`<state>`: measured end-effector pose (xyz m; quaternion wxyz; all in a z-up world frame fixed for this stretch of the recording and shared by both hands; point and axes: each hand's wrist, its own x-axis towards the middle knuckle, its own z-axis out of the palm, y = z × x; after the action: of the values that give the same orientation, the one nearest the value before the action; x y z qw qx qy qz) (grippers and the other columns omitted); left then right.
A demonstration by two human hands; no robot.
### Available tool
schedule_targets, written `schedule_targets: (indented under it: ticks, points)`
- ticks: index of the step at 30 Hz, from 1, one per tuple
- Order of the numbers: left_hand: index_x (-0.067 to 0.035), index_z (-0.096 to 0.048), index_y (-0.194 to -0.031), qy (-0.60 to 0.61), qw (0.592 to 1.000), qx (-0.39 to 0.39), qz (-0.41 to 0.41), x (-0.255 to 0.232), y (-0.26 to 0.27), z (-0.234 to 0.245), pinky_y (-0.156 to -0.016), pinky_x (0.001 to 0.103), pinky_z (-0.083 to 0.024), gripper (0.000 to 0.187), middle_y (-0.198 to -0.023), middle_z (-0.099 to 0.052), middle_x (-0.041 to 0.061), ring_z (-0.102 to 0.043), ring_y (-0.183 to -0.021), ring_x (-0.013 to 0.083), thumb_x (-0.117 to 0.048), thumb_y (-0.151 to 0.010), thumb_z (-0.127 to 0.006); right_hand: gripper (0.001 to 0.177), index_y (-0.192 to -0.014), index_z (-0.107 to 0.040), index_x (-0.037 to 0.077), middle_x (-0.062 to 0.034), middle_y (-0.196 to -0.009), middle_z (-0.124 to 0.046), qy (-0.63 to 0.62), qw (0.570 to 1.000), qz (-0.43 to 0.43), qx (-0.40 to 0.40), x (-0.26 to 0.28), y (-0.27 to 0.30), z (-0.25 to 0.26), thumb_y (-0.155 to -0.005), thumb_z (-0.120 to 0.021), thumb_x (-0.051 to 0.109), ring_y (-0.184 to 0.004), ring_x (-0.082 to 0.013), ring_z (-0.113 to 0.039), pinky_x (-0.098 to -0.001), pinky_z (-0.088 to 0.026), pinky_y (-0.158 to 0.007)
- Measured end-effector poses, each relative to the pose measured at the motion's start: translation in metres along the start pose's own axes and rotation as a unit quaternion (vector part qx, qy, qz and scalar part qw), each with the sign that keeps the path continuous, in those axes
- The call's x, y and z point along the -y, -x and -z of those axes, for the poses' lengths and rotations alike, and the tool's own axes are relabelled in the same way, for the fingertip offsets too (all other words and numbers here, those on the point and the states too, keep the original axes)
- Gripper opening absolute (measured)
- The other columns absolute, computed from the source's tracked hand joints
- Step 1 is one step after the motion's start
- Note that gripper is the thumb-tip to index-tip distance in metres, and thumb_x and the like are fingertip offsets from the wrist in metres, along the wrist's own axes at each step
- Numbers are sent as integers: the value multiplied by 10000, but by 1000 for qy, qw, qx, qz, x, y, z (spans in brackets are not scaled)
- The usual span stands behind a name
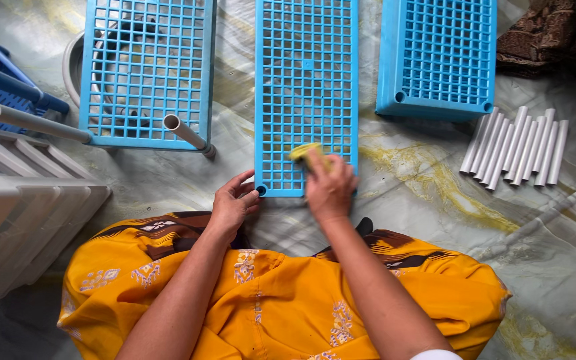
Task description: The person sits on the floor and assembles a blue plastic storage rack by inserting white PVC pipes into the grid panels. They wipe the panels with a yellow cloth and connect the components together.
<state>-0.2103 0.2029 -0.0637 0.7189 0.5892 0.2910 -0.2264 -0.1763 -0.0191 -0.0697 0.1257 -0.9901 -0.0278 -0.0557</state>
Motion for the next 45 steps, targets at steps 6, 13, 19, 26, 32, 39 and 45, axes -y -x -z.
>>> schedule_targets:
  ticks: [6, 13, 19, 26, 32, 39, 45]
  points:
    - [-178, -582, -1440, 7, 1000, 3, 19, 4, -5, 2, -835, 309, -578, 547, -1206, -715, 45, -696, -973, 127, 6, -926, -625, 520, -1437, -591, 276, -125, -1300, -558, -15, 996, -89, 2, -6, -12, 3, -940, -732, 210, -1165, -344, -519, -482, -417, -1009]
    - [-57, -628, -1379, 40, 999, -5, -7, 25, -18, 4, -782, 305, -578, 456, -1223, -705, 64, -675, -937, 141, 22, -930, -661, 636, -1393, -651, 300, -53, -1251, -578, -91, 969, 231, -1, 63, -12, -4, -785, -792, 178, -1118, -297, -526, -462, -409, -934]
    - [-126, -600, -1427, 27, 1000, 4, -11, 19, -14, 4, -773, 281, -566, 535, -1211, -722, 58, -664, -921, 120, 15, -912, -641, 559, -1374, -647, 262, -74, -1202, -568, -94, 988, 119, -27, 75, -48, -15, -832, -764, 197, -1059, -317, -522, -474, -420, -903]
    - [-147, -592, -1438, -5, 1000, -21, 4, 9, -3, 0, -800, 287, -579, 535, -1229, -722, 53, -678, -954, 129, 10, -928, -627, 617, -1432, -636, 286, -100, -1225, -564, -38, 989, 146, 4, 15, -73, -20, -841, -717, 130, -1072, -296, -533, -432, -463, -941]
    - [-139, -593, -1435, -6, 1000, -25, -6, 4, 0, -5, -806, 279, -581, 527, -1219, -726, 57, -697, -976, 141, 5, -928, -624, 580, -1498, -558, 221, -158, -1235, -531, -27, 996, -80, -22, -39, -81, 3, -947, -731, 179, -1112, -326, -534, -429, -485, -908]
    - [-194, -558, -1465, -46, 997, -60, -31, 6, 1, -6, -756, 293, -571, 574, -1201, -718, 65, -702, -950, 158, 5, -929, -612, 652, -1415, -610, 334, -80, -1211, -572, -16, 977, 183, 108, -35, -4, 9, -803, -732, 143, -1099, -290, -559, -461, -485, -934]
    - [-241, -556, -1466, -76, 995, -45, -46, -7, 7, -8, -756, 310, -597, 580, -1216, -710, 53, -716, -990, 155, 1, -940, -588, 624, -1548, -498, 262, -157, -1211, -512, -88, 991, -103, 4, -65, -31, 20, -958, -688, 191, -1142, -339, -530, -490, -483, -973]
